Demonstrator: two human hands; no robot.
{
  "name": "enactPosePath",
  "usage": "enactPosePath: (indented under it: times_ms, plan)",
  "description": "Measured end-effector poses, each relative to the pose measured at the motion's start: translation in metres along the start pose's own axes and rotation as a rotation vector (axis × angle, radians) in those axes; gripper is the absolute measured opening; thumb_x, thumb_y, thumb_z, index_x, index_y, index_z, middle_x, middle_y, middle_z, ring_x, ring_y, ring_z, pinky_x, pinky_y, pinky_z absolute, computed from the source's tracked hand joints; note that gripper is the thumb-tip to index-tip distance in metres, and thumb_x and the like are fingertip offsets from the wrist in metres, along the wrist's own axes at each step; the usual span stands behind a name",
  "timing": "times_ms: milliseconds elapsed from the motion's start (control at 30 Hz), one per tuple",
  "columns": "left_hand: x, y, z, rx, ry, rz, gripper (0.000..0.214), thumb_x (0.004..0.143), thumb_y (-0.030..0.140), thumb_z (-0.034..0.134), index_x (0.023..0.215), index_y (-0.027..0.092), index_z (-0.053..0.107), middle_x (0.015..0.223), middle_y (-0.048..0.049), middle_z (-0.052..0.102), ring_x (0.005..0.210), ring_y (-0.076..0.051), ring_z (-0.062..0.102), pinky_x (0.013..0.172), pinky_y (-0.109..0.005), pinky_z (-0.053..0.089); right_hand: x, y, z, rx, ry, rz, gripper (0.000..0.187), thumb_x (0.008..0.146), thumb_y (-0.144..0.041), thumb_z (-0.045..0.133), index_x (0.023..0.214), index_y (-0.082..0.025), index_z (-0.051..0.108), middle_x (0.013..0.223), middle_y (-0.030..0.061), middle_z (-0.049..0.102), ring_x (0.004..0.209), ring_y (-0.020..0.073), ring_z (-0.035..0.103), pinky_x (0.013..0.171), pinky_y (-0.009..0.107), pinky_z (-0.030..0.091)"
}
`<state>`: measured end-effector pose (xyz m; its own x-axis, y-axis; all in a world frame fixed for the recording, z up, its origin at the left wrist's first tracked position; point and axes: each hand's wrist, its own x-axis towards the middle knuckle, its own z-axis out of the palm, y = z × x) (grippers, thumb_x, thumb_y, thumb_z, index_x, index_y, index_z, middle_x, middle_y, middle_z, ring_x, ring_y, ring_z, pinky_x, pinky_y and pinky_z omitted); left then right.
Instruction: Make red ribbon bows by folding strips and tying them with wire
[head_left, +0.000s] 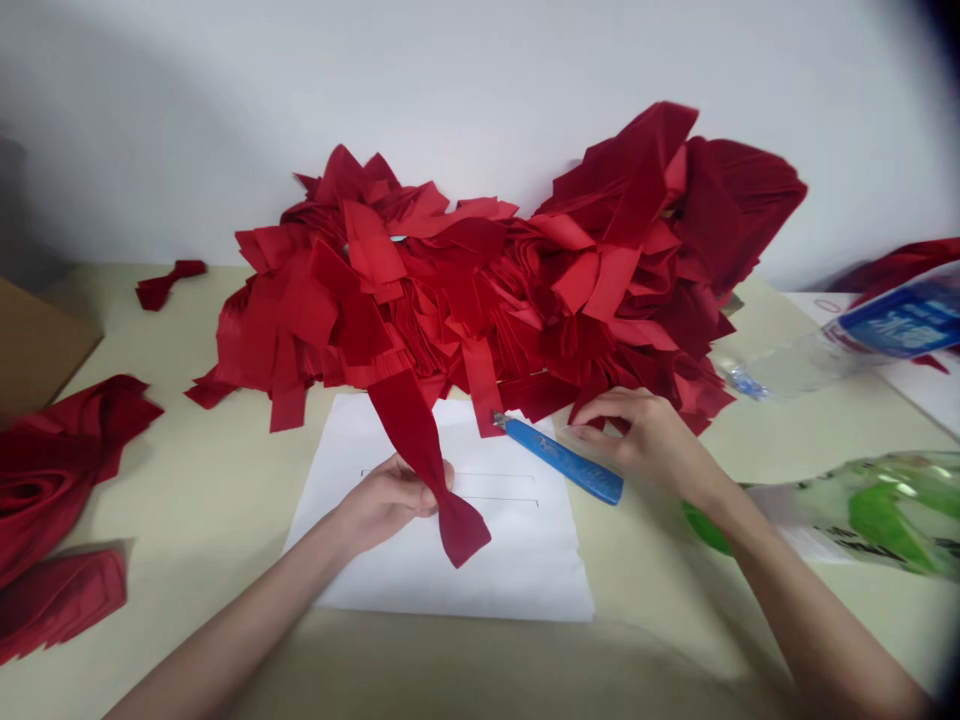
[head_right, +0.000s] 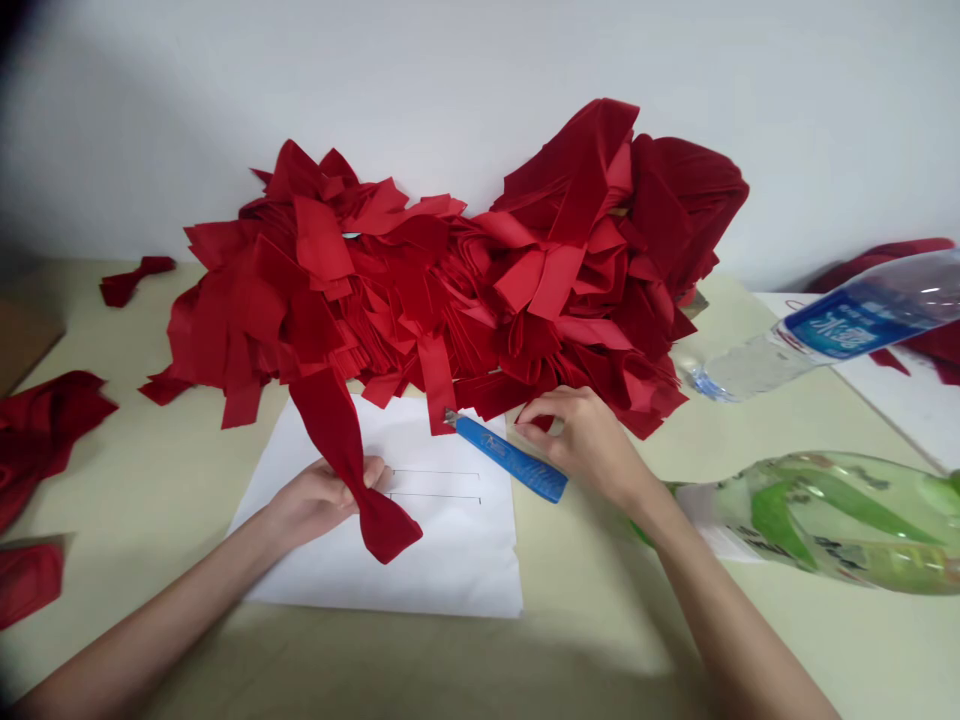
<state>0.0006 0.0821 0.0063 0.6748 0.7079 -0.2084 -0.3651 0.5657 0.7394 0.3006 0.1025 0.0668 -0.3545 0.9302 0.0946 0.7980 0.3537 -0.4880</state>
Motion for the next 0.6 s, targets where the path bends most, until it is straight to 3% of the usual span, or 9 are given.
enactPosePath:
  times_ms: [133,300,433,600]
  plan:
    - [-0.001,0.001,0.002,0.002,-0.017,-0.011,0.008,0.056,0.015,0.066,0.059,0.016,0.058,0.058,0.0024,0.039,0.056,-0.011,0.029,0.054,-0.027,0.022,0.002,-0.007,0.002,0.175,0.029,0.111,0.017,0.082,-0.029,0.055,0.079,-0.019,0.068,0.083,0.0044,0.071,0.075,0.0197,0.064,0.068,0.029,0.048]
    - [0.000,0.003,0.004,0.006,-0.033,-0.005,0.009,0.056,0.013,0.064,0.060,0.016,0.057,0.064,0.0009,0.041,0.059,-0.012,0.032,0.055,-0.027,0.024,0.005,-0.011,0.004,0.237,0.094,0.224,0.020,0.081,-0.033,0.056,0.074,-0.018,0.066,0.075,0.0037,0.070,0.067,0.0172,0.062,0.060,0.026,0.046]
    - [0.001,0.007,0.006,0.012,-0.068,0.000,0.012,0.052,0.011,0.064,0.054,0.015,0.053,0.069,-0.0011,0.040,0.068,-0.015,0.039,0.057,-0.028,0.028,0.001,-0.020,0.005,0.043,0.155,0.252,0.015,0.081,-0.031,0.056,0.077,-0.020,0.065,0.069,0.0014,0.068,0.053,0.0131,0.055,0.051,0.024,0.041]
    - [-0.001,0.004,0.007,-0.029,-0.095,-0.005,0.011,0.055,0.009,0.066,0.062,0.015,0.060,0.083,-0.0038,0.047,0.085,-0.019,0.046,0.067,-0.028,0.036,-0.009,-0.044,0.002,-0.179,0.299,0.188,0.012,0.082,-0.024,0.053,0.079,-0.020,0.064,0.073,0.0010,0.068,0.058,0.0140,0.058,0.056,0.026,0.041]
